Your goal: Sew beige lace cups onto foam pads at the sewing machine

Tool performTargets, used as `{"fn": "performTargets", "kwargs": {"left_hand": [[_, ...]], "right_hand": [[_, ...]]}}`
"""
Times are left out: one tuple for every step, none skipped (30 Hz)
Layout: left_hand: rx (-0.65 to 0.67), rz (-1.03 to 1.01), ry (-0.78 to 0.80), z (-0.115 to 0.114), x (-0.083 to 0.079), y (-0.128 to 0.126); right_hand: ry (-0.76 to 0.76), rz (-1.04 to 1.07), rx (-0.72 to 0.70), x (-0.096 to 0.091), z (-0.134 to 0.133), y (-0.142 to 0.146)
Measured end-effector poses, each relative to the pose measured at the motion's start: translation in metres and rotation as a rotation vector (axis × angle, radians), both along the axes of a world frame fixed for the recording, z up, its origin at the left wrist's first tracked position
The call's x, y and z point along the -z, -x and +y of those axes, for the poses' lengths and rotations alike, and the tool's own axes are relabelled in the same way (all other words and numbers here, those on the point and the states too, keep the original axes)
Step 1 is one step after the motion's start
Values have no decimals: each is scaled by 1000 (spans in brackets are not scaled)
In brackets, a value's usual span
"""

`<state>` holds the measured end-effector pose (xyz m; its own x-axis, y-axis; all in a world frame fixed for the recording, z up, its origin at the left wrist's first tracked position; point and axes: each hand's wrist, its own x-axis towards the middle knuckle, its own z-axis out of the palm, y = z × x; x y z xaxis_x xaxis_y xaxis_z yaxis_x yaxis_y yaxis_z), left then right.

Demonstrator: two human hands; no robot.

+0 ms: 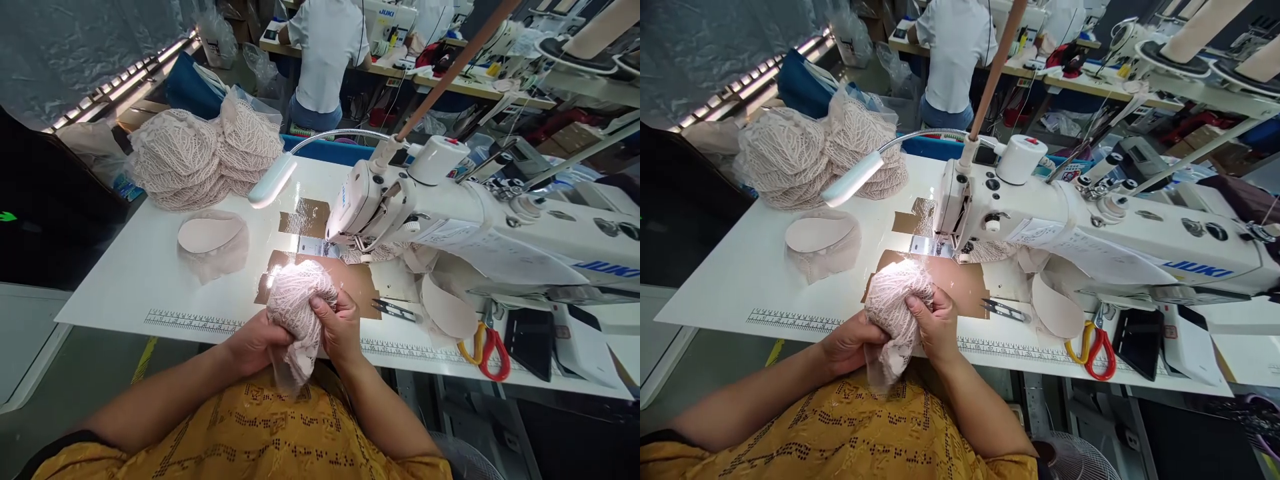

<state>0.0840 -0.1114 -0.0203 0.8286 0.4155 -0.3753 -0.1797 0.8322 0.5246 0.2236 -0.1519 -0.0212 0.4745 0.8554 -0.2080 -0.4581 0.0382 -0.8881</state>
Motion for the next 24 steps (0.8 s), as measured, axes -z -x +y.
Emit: {"fn": "performTargets", "kwargs": {"left_hand": [[-2, 23, -19, -1, 1, 1], [11, 37, -46, 0, 2, 3], [46, 36, -90, 2, 3, 8], [108, 23, -151, 6, 5, 15], [194, 4, -227, 11, 5, 25], [290, -22, -316, 18, 4, 36], [386, -39, -408, 26, 2, 47], [457, -54, -489, 34, -2, 58], [481, -65, -572, 42, -7, 68], [430, -63, -660, 50, -13, 75], [314, -39, -766, 57, -20, 79], [189, 15, -889, 63, -26, 80], [97, 96, -1014, 67, -32, 77], [58, 179, -1124, 70, -36, 73], [78, 245, -1198, 71, -38, 67], [135, 285, -1230, 72, -40, 60], [204, 296, -1221, 72, -39, 53], [265, 284, -1184, 71, -38, 47], [305, 263, -1138, 70, -36, 42], [325, 242, -1096, 69, -34, 38], [334, 228, -1067, 67, -32, 35], [340, 218, -1052, 66, -30, 34], [341, 212, -1050, 64, -29, 32], [342, 207, -1056, 63, -29, 32]], "right_hand": [[6, 36, 41, -1, 1, -1], [8, 68, 98, -2, 3, -4], [5, 92, 156, -3, 4, -7], [-1, 104, 192, -3, 5, -10], [-11, 108, 196, -2, 5, -14], [-21, 105, 169, -2, 4, -16], [-28, 96, 118, -1, 3, -18], [-33, 78, 52, -1, 2, -19], [-34, 46, -26, 0, 1, -19], [-34, -1, -110, -1, -1, -19], [-40, -60, -194, -1, -2, -17], [-52, -128, -281, -3, -3, -16], [-74, -201, -368, -5, -3, -14], [-104, -277, -447, -7, -3, -12], [-138, -357, -510, -10, -3, -11], [-169, -439, -550, -12, -3, -10], [-193, -522, -572, -14, -3, -9], [-205, -596, -574, -16, -3, -9], [-204, -656, -560, -17, -2, -9], [-195, -698, -533, -18, -2, -9], [-181, -725, -499, -18, -2, -9], [-168, -742, -462, -18, -2, -9], [-156, -755, -418, -17, -1, -9], [-149, -771, -370, -17, 0, -8]]}}
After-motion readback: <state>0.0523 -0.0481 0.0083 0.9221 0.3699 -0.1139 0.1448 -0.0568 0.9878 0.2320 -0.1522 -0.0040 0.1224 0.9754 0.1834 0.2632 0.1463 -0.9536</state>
